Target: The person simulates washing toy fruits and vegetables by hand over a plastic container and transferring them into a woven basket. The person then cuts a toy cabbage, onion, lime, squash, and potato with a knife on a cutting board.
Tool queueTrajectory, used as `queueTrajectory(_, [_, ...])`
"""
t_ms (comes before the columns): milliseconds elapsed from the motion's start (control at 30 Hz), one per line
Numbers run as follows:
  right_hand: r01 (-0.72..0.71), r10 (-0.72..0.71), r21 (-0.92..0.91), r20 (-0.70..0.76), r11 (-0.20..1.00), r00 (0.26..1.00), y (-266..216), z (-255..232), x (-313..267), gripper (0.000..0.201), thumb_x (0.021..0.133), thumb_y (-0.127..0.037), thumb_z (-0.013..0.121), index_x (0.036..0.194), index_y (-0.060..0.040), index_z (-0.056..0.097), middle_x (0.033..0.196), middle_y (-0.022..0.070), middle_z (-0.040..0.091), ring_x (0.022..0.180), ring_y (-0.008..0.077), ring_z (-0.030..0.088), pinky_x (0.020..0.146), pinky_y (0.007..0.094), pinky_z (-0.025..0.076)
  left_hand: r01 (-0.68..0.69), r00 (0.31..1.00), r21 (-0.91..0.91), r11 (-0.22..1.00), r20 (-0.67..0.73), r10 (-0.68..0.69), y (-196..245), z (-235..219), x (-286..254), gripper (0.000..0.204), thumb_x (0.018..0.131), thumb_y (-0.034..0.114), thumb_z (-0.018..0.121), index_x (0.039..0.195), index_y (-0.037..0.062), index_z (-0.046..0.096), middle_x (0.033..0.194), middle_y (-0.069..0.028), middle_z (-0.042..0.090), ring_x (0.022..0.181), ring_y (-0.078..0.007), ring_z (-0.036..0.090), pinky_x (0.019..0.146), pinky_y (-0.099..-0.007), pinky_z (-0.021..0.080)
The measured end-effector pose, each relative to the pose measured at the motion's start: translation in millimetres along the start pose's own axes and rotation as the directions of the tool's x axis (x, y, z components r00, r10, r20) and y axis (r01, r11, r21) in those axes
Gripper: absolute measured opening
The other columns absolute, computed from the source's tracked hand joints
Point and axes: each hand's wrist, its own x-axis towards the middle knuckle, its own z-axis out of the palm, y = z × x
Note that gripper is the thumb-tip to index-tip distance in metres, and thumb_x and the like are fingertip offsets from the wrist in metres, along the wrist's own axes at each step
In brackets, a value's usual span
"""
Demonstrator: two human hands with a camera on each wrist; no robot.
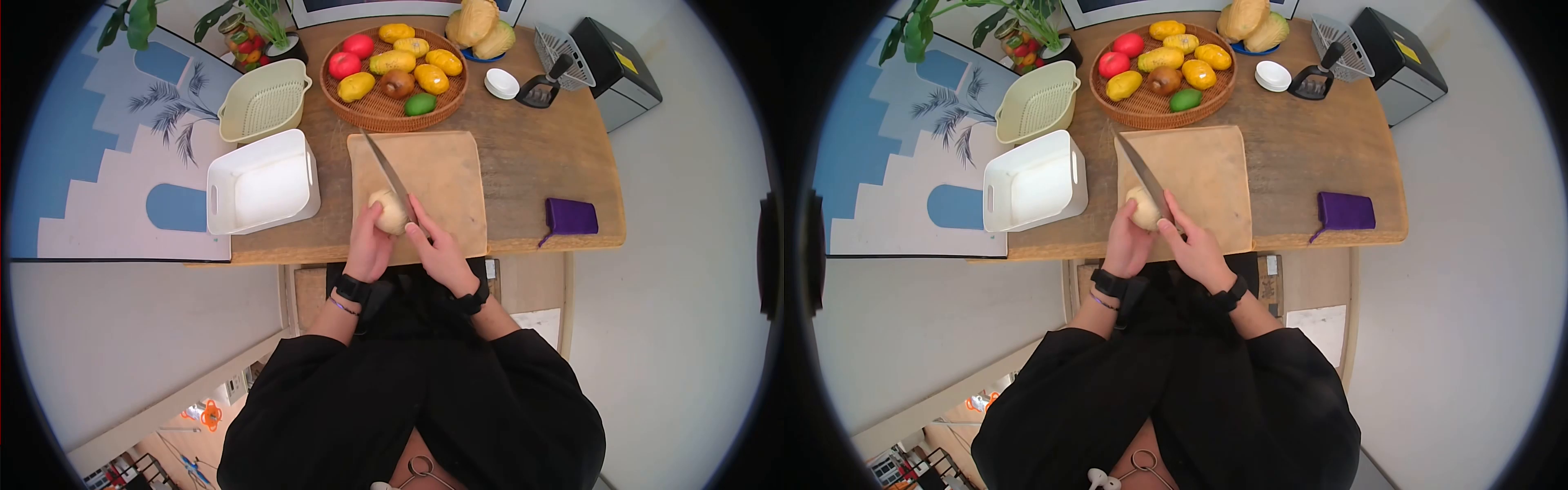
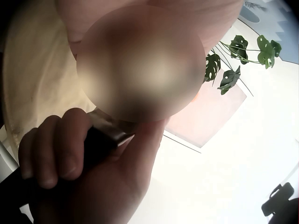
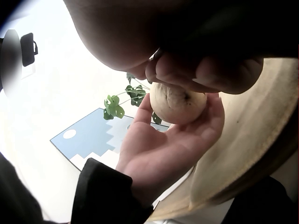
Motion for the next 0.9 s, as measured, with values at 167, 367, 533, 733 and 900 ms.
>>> queueTrajectory(167, [-0.006, 0.007, -0.072, 0.014, 0.997, 1.000, -2, 4, -5, 0.057, 0.106, -0.029, 0.055, 0.158, -0.0170, 0.038, 0.146, 0.0154, 0.058, 0.132, 0.0237, 0.058, 0.106, 0.0317, 0.045, -0.082, 0.997, 0.123, 0.989, 0.013, 0.082, -6, 5, -4, 0.042, 0.104, 0.031, 0.057, 0.137, 0.0047, 0.051, 0.132, -0.0084, 0.062, 0.124, -0.0226, 0.058, 0.109, -0.0421, 0.045])
queueTrajectory(367, [0.071, -0.071, 0.007, 0.004, 0.997, 0.997, -4, 4, -4, 0.057, 0.106, -0.024, 0.055, 0.158, -0.0101, 0.036, 0.152, 0.0130, 0.053, 0.139, 0.0212, 0.051, 0.112, 0.0307, 0.039, -0.065, 0.997, 0.063, 0.996, 0.040, 0.063, -2, -1, -3, 0.037, 0.103, 0.019, 0.060, 0.137, 0.0058, 0.049, 0.130, -0.0052, 0.060, 0.123, -0.0183, 0.057, 0.108, -0.0368, 0.044])
queueTrajectory(533, [-0.017, 0.017, 0.091, 0.004, 0.996, 1.000, -3, 3, -4, 0.057, 0.106, -0.024, 0.055, 0.158, -0.0113, 0.036, 0.152, 0.0134, 0.053, 0.140, 0.0212, 0.050, 0.113, 0.0307, 0.039, -0.051, 0.999, 0.147, 0.988, 0.024, 0.048, 5, 2, 2, 0.035, 0.104, 0.021, 0.059, 0.134, 0.0057, 0.050, 0.128, -0.0058, 0.060, 0.120, -0.0172, 0.057, 0.106, -0.0362, 0.045])
queueTrajectory(733, [0.067, -0.067, -0.010, -0.014, 0.998, 0.998, 3, 1, 0, 0.055, 0.107, -0.020, 0.052, 0.160, -0.0119, 0.035, 0.154, 0.0088, 0.052, 0.132, 0.0136, 0.052, 0.106, 0.0254, 0.041, -0.064, 0.997, 0.208, 0.976, -0.022, 0.070, 3, 18, -6, 0.040, 0.100, 0.012, 0.063, 0.135, 0.0059, 0.046, 0.129, -0.0061, 0.058, 0.120, -0.0186, 0.058, 0.101, -0.0378, 0.049])
queueTrajectory(900, [-0.028, 0.028, 0.020, 0.002, 0.999, 1.000, 0, 0, -1, 0.057, 0.106, -0.028, 0.056, 0.158, -0.0163, 0.038, 0.150, 0.0147, 0.055, 0.139, 0.0230, 0.052, 0.110, 0.0310, 0.041, -0.079, 0.996, 0.243, 0.967, -0.009, 0.083, 9, 13, -5, 0.050, 0.094, 0.002, 0.067, 0.138, 0.0076, 0.044, 0.129, -0.0062, 0.057, 0.118, -0.0188, 0.059, 0.099, -0.0372, 0.052])
